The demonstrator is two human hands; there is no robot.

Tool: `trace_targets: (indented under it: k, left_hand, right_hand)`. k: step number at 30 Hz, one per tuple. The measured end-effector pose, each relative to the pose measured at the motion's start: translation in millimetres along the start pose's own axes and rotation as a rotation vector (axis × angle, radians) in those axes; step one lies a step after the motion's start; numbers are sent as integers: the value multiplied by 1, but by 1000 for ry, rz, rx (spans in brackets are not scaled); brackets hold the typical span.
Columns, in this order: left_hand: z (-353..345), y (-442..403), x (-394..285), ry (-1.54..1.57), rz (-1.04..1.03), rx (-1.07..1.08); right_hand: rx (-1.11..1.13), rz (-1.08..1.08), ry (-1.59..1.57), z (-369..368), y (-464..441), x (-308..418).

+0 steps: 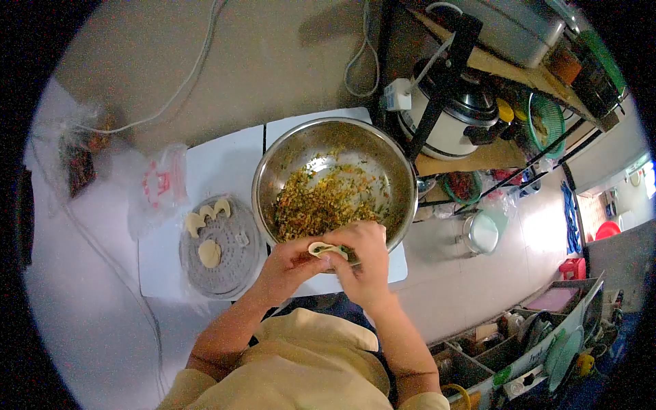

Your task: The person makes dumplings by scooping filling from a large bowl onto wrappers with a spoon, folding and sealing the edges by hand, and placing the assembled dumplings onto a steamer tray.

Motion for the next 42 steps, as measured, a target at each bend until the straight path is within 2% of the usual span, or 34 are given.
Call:
trace_targets:
  k: [1,4,9,14,16,19,26,29,32,38,40,42]
  left_hand:
    - [0,0,-1,13,-10,0]
    - [0,0,-2,22,-47,-31]
    - [-3,0,10,69,-77,-57]
    - [7,-1,10,51,10,-130]
    - [7,-2,7,24,-7,-107]
    - [3,-2,9,-6,-19,-63]
    - [7,-3,7,35,9,-76]
    - [8,-4,5,-112,-1,-32]
    - [4,-5,7,20,-23,-83]
    - [8,-6,11,-48,53,-53]
    - [9,-6,10,-62,43,-36]
    - [9,-5,9,-76,38,-15]
  right_hand:
    - [-146,-129,-127,8,4,-10]
    - [-107,-167,-253,3,9,-19]
    - [-136,-143,-150,3,13,-22]
    - [-149,-151,-158,2,5,-19]
    - [-50,-128,-94,-4,0,-14]
    - [-24,-126,-29,-5,4,-18]
    - [-100,-149,-59,-4,-2,-17]
    - [2,-145,-133,-9,-4,-18]
    - [21,-179,-42,-9,1,-24]
    - [-51,-233,-137,-8,-4,-25]
    - [59,-201,-198,-13,-5,-25]
    - [66,-186,-131,-11,-4,-25]
Point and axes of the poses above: each hand's wrist, its own y-axis away from the middle knuckle, its own z-axis out of the back of the hand, x = y × z, the point moved 8 cm from there along -y, towards the middle knuckle, and after that the axes turned 13 degrees about -y, right-handed, at the moved point
